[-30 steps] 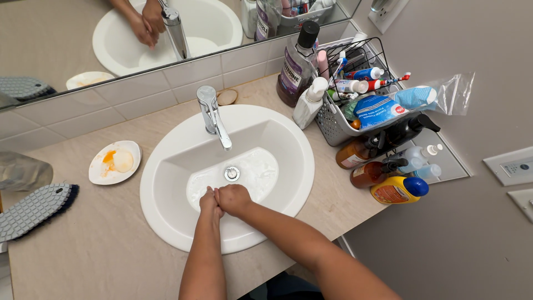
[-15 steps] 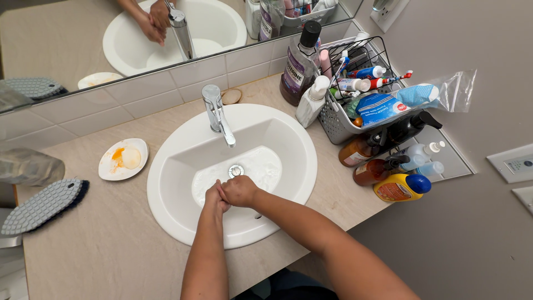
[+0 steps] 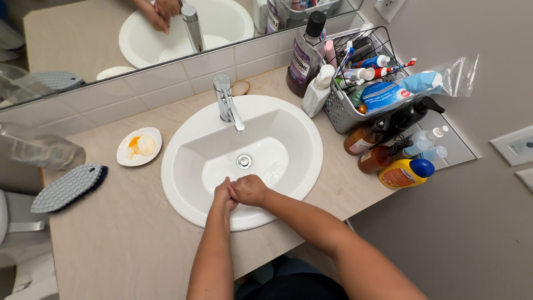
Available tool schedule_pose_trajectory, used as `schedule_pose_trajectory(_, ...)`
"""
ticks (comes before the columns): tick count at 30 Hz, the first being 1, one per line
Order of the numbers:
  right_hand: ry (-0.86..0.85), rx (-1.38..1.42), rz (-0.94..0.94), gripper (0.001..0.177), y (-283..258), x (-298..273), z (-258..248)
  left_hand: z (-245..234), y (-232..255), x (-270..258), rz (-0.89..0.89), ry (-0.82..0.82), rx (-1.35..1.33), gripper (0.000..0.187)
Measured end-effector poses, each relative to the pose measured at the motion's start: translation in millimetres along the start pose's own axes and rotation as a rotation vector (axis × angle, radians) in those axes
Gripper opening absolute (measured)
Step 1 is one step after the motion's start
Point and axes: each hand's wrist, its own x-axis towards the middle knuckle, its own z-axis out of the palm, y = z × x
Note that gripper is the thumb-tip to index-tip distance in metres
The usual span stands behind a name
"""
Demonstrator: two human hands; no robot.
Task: The person cleans a bathroom sink and countertop using a cloth. They wipe the sink basin, faucet, and surrounding counter, then wash a small plate with the cloth under running water. The person also wipes the mirror and wall area before rinsing the cloth and placing it in the bathtub.
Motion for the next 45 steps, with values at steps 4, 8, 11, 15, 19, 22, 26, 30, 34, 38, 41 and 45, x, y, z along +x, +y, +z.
schedule_pose_trajectory(4,0.059,0.013,0.032,0.041,-13,-1,-7,12,19,-27,0.095,0.068,0.227,0.028)
schedule_pose_trajectory(8,-0.004,-0.034,0.055,0.041,-20,-3,-7,9,20,-46,0.052,0.02,0.316,0.035)
schedule_pose_trajectory(11,0.124,0.04,0.203,0.043,-22,-6,0,13,30,-49,0.136,-0.076,0.41,0.04)
schedule_pose_trajectory(15,0.307,0.62,0.724,0.047,-25,1,5,21,33,-73,0.448,-0.408,0.388,0.045)
schedule_pose_trajectory(19,0.351,1.301,1.016,0.048,-5,-5,-18,35,44,-120,0.337,-0.51,0.209,0.048)
schedule_pose_trajectory(22,0.441,1.476,0.976,0.038,11,-20,-40,40,49,-149,0.699,-0.234,0.974,0.06)
schedule_pose_trajectory(26,0.535,1.316,0.88,0.033,21,-41,-53,32,48,-174,1.02,0.132,1.726,0.056)
schedule_pose_trajectory(30,0.833,0.598,0.548,0.03,13,-47,-56,32,47,-190,1.08,0.176,1.839,0.057)
schedule_pose_trajectory(34,0.632,0.804,0.78,0.044,7,-43,-53,29,47,-196,1.165,0.119,1.748,0.052)
schedule_pose_trajectory(38,0.584,0.86,0.756,0.024,20,-41,-53,28,55,-195,1.252,0.063,1.635,0.035)
schedule_pose_trajectory(41,0.658,0.587,0.673,0.03,32,-36,-49,23,78,-189,1.287,0.147,1.529,0.02)
schedule_pose_trajectory(45,0.565,1.14,0.79,0.029,42,-28,-47,1,131,-174,1.191,0.371,1.368,0.012)
